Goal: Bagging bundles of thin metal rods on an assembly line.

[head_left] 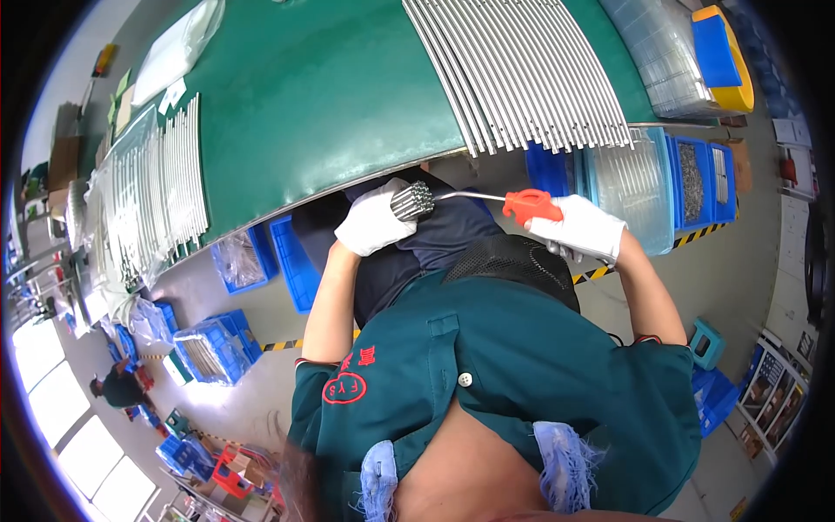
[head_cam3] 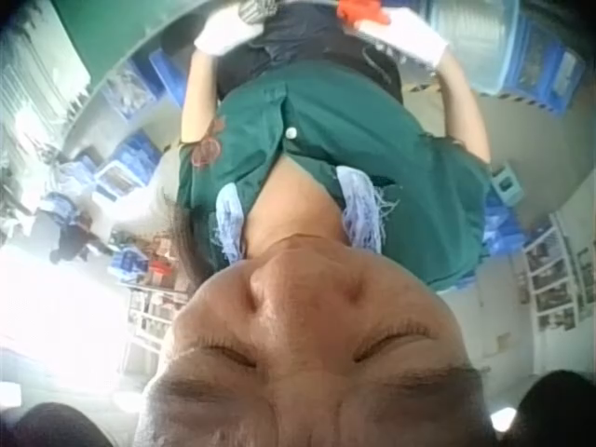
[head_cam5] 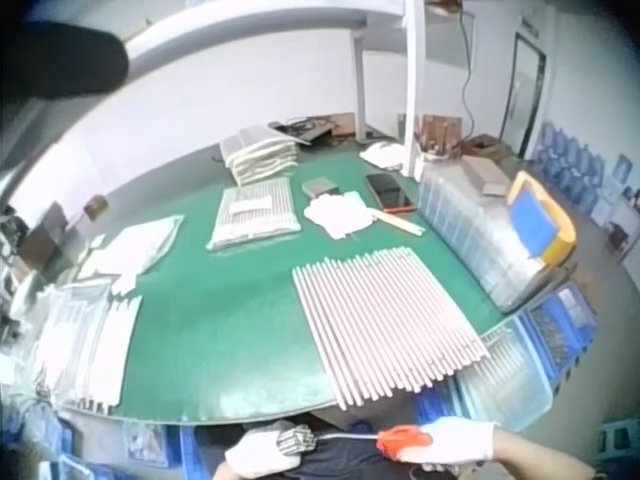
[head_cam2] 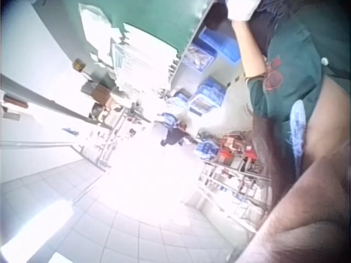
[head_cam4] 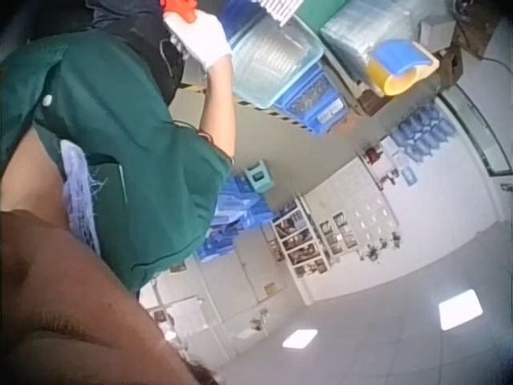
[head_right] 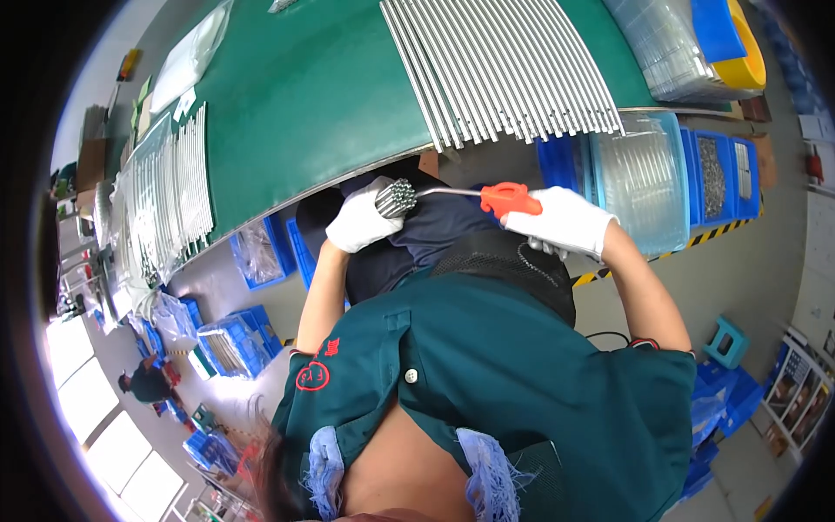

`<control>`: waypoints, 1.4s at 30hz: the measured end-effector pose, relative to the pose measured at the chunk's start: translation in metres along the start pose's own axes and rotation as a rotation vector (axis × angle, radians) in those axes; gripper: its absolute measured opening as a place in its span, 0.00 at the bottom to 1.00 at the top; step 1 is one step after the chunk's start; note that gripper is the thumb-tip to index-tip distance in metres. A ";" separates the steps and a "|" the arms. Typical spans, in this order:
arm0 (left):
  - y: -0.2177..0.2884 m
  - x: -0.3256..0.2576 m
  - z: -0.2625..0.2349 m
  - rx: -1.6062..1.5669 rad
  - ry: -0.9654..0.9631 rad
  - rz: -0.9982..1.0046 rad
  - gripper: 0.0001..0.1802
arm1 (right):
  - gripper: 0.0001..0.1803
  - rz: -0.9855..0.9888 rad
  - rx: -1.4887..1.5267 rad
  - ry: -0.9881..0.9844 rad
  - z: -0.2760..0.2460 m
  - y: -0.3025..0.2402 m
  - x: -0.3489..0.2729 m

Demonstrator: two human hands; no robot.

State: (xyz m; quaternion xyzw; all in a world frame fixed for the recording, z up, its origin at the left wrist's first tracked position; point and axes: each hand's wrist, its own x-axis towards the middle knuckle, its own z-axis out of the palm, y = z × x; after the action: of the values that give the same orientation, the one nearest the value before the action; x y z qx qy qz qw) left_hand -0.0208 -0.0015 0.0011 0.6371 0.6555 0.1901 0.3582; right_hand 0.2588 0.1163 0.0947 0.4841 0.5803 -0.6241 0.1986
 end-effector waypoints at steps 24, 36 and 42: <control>-0.007 0.000 0.003 0.045 -0.012 0.069 0.15 | 0.19 -0.024 0.012 0.060 0.001 0.001 0.004; -0.008 0.000 0.003 0.127 0.000 0.134 0.14 | 0.20 -0.027 -0.007 0.013 0.003 -0.005 -0.001; -0.016 -0.001 0.008 0.092 0.027 0.151 0.15 | 0.20 -0.028 0.030 -0.019 0.004 -0.009 -0.004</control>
State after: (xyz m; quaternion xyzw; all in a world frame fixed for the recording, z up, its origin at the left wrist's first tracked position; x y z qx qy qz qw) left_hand -0.0260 -0.0058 -0.0150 0.6978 0.6184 0.1948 0.3046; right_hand 0.2515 0.1134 0.1019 0.4729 0.5756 -0.6400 0.1884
